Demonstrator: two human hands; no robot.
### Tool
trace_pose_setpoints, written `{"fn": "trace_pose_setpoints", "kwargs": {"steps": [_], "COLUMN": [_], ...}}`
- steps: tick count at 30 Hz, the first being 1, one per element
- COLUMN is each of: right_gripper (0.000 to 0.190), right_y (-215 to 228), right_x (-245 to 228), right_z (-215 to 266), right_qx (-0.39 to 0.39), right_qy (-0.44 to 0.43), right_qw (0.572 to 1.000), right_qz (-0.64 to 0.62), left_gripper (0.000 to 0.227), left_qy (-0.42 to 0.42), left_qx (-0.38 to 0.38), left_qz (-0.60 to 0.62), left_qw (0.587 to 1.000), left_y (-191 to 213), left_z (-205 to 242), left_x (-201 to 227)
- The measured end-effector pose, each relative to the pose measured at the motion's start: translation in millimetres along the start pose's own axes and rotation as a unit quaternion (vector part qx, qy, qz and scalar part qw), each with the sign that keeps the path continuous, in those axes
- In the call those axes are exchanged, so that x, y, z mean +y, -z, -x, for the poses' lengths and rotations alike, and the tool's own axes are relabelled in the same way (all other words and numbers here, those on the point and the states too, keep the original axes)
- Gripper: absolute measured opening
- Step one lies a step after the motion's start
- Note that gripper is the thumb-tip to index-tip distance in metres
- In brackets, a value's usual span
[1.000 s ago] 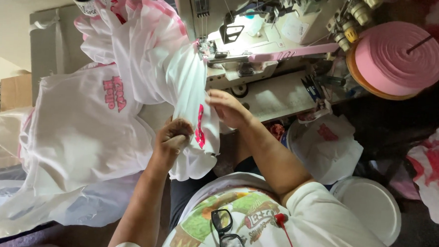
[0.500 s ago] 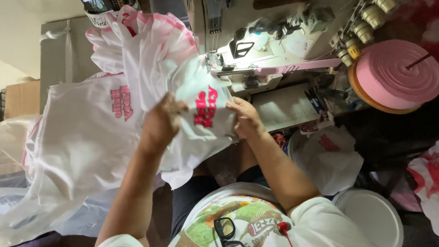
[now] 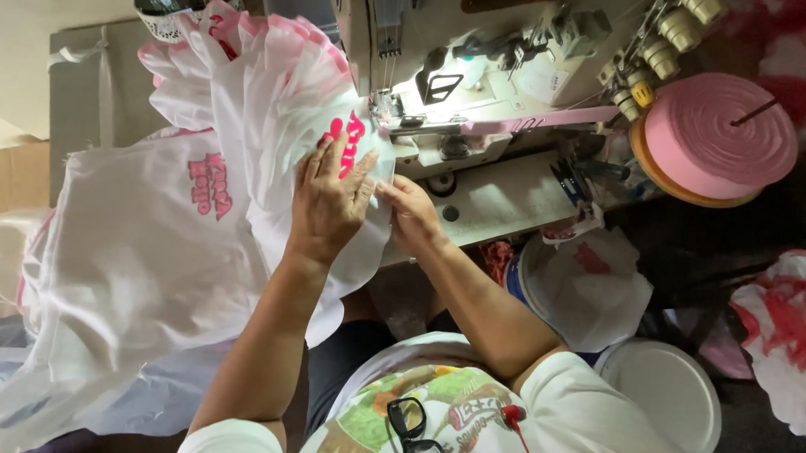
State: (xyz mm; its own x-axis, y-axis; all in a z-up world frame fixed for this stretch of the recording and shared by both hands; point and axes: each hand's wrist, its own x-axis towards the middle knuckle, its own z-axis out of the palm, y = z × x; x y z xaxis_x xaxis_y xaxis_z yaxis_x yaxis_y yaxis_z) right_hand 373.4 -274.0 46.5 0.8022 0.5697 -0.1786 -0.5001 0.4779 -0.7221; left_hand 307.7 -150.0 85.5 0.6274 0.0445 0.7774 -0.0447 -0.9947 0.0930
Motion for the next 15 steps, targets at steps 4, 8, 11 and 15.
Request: {"fn": "trace_pose_setpoints", "kwargs": {"steps": [4,8,11,15], "right_gripper": [0.009,0.015,0.018,0.024], "right_y": [15,-2,-44,0], "right_x": [12,3,-25,3], "right_z": [-17,-1,34,15], "right_qx": [0.022,0.028,0.074,0.01], "right_qy": [0.03,0.033,-0.017,-0.034], "right_qw": [0.999,0.999,0.997,0.997], "right_qz": [0.008,0.001,0.014,0.066], "left_gripper": [0.035,0.041,0.05,0.05], "left_qy": [0.032,0.087,0.123,0.159], "left_qx": [-0.019,-0.03,-0.047,-0.083], "left_qz": [-0.037,-0.081,-0.121,-0.132], "left_qw": [0.999,0.993,0.984,0.975], "left_y": [-11,-30,-77,-85], "left_z": [-7,-17,-14,-42], "left_x": [-3,-5,-25,-41]}}
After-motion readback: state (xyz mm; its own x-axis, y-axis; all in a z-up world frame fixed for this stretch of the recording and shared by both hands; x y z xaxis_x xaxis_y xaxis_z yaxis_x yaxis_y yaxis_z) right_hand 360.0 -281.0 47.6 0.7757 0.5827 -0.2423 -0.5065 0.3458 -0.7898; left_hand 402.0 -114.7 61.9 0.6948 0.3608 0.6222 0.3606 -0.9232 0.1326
